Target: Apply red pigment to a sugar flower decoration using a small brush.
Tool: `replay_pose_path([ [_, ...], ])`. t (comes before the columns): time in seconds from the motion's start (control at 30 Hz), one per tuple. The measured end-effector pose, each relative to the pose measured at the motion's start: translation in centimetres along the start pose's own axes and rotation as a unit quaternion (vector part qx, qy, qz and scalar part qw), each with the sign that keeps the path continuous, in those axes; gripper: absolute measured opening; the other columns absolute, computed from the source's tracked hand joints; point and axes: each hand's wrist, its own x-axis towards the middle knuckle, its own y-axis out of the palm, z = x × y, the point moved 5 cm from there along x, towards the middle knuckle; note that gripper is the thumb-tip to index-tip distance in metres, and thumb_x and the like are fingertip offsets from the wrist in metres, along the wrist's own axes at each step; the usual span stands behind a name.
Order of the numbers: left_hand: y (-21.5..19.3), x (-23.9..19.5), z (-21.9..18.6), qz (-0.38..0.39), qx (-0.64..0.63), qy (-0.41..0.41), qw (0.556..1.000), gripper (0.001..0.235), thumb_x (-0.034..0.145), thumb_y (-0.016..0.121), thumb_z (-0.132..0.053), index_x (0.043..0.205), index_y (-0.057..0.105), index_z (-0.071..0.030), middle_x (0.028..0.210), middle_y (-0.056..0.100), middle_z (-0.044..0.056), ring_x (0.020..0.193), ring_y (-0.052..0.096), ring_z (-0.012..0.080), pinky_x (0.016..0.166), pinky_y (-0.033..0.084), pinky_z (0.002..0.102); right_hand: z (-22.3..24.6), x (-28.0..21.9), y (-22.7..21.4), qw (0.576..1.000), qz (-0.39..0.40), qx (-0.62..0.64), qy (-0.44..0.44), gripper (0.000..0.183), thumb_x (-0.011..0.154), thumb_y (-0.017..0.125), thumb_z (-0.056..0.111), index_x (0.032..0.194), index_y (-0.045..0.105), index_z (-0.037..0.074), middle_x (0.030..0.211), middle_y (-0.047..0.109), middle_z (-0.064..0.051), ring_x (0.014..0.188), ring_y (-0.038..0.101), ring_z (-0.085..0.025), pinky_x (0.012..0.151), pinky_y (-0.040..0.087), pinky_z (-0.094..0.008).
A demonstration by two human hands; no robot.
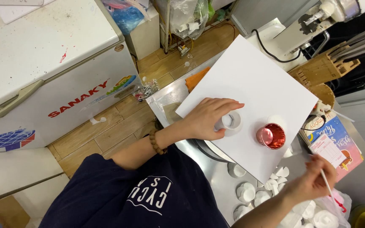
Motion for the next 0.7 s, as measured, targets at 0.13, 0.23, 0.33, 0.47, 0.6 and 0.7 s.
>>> replay_pose_path([
  [0.13, 0.9, 0.6, 0.5, 0.010, -0.020, 0.001, 1.000, 0.084, 0.073, 0.085, -0.029, 0.148, 0.048, -0.014, 0.141, 0.056, 0.010, 0.131, 0.054, 0.0267, 0.111, 0.038, 0.043, -1.4, 0.8, -2.0, 0.996, -0.078, 0.035, 0.009, 0.010, 0.118, 0.062, 0.008, 0.120, 0.064, -0.002, 0.117, 0.072, -0.015, 0.090, 0.066, -0.016, 0.079, 0.053, -0.025],
  [0.23, 1.9, 0.5, 1.3, 0.040, -0.027, -0.016, 0.999, 0.082, 0.076, 0.085, -0.032, 0.147, 0.048, -0.014, 0.138, 0.058, 0.007, 0.130, 0.054, 0.0258, 0.114, 0.037, 0.043, -7.4, 1.0, -4.4, 0.983, -0.160, 0.059, 0.064, 0.024, 0.116, 0.055, 0.024, 0.119, 0.066, 0.003, 0.110, 0.075, -0.012, 0.084, 0.066, -0.014, 0.078, 0.052, -0.025],
  [0.33, 1.5, 0.4, 1.2, 0.044, -0.028, -0.010, 0.999, 0.080, 0.079, 0.084, -0.032, 0.149, 0.049, -0.015, 0.140, 0.058, 0.006, 0.132, 0.055, 0.0244, 0.116, 0.037, 0.044, -17.2, 0.1, -7.0, 0.985, -0.079, -0.151, 0.026, 0.019, 0.115, 0.067, 0.020, 0.113, 0.067, 0.001, 0.109, 0.072, -0.011, 0.093, 0.067, -0.018, 0.086, 0.055, -0.030],
  [0.47, -0.6, 0.1, 0.5, 0.001, -0.052, 0.012, 0.999, 0.083, 0.079, 0.085, -0.042, 0.147, 0.049, -0.011, 0.147, 0.054, 0.009, 0.136, 0.051, 0.0279, 0.116, 0.036, 0.045, -23.6, -1.9, -6.9, 0.951, -0.006, -0.299, 0.079, 0.021, 0.096, 0.081, 0.011, 0.104, 0.063, 0.003, 0.094, 0.070, -0.009, 0.085, 0.066, -0.021, 0.082, 0.053, -0.032],
  [0.6, -1.3, -0.4, 1.1, -0.011, -0.066, -0.031, 0.997, 0.074, 0.081, 0.085, -0.041, 0.143, 0.056, -0.011, 0.150, 0.053, 0.008, 0.138, 0.050, 0.0288, 0.117, 0.038, 0.044, -26.2, -2.7, -6.0, 0.910, 0.086, -0.400, 0.060, 0.022, 0.087, 0.082, 0.007, 0.099, 0.063, 0.006, 0.091, 0.070, -0.012, 0.086, 0.068, -0.029, 0.077, 0.052, -0.041],
  [0.7, -1.0, -0.4, 1.5, -0.006, -0.071, -0.055, 0.996, 0.068, 0.081, 0.084, -0.038, 0.139, 0.060, -0.012, 0.148, 0.055, 0.006, 0.137, 0.052, 0.0280, 0.115, 0.039, 0.043, -27.0, -2.2, -5.2, 0.868, 0.111, -0.483, 0.030, 0.023, 0.084, 0.083, 0.009, 0.098, 0.065, 0.010, 0.089, 0.067, -0.011, 0.088, 0.063, -0.035, 0.075, 0.050, -0.047],
])
